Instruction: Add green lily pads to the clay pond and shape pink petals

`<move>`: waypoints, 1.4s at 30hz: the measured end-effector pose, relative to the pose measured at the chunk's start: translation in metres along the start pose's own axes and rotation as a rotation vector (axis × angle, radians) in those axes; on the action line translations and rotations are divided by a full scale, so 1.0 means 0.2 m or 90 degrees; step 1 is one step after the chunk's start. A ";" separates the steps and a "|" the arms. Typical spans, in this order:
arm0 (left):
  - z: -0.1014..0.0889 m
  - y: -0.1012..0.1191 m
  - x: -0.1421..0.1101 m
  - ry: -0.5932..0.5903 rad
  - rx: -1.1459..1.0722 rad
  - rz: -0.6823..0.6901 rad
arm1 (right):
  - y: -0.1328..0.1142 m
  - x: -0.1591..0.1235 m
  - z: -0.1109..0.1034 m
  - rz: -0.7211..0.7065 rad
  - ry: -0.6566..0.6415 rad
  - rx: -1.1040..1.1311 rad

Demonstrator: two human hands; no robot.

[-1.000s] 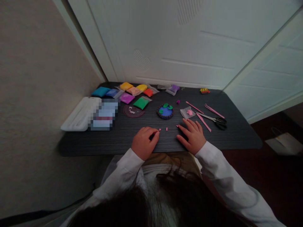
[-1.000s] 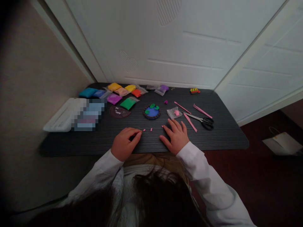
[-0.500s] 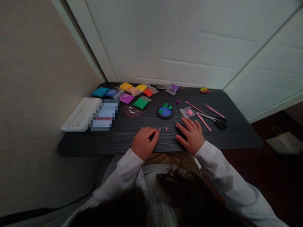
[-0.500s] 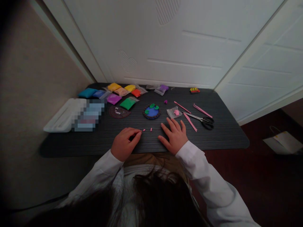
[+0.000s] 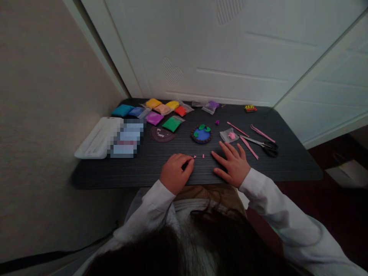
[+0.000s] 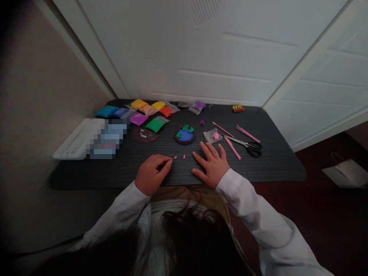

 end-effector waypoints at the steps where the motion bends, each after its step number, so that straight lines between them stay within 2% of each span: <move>1: 0.00 0.00 0.00 -0.001 -0.001 0.001 | 0.01 0.00 0.00 0.004 -0.003 -0.004; 5: 0.00 0.00 0.00 0.000 -0.002 0.000 | 0.03 0.00 0.01 0.032 -0.002 -0.020; 10: 0.00 0.00 0.00 0.000 0.000 0.000 | 0.01 0.00 0.02 -0.002 -0.015 -0.011; 14: 0.00 0.00 0.00 -0.001 -0.003 0.000 | 0.03 0.00 0.01 0.037 0.001 -0.009; 19: 0.00 0.00 0.00 -0.002 0.000 0.000 | -0.02 -0.01 0.01 -0.011 -0.010 0.002; 23: 0.00 0.00 -0.01 -0.006 -0.001 -0.001 | 0.02 -0.01 0.00 0.033 0.003 -0.003; 28: -0.01 0.00 0.00 0.000 0.001 -0.002 | -0.02 0.00 0.02 -0.022 -0.022 0.014; 33: 0.00 0.00 0.00 -0.004 -0.004 0.003 | 0.03 0.00 0.01 0.035 -0.007 0.006; 38: 0.00 0.00 0.00 -0.003 -0.003 -0.004 | -0.02 0.00 0.02 -0.013 -0.020 0.015; 42: 0.00 0.00 -0.01 0.005 -0.013 0.001 | 0.03 0.01 0.02 0.028 -0.008 0.010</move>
Point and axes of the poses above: each hand's wrist, its own x-axis towards the middle knuckle, its own z-axis out of the palm, y = z × x, the point moved 8 cm from there along x, towards the middle knuckle, and after that the axes turned 13 degrees about x, right-handed, at the moved point
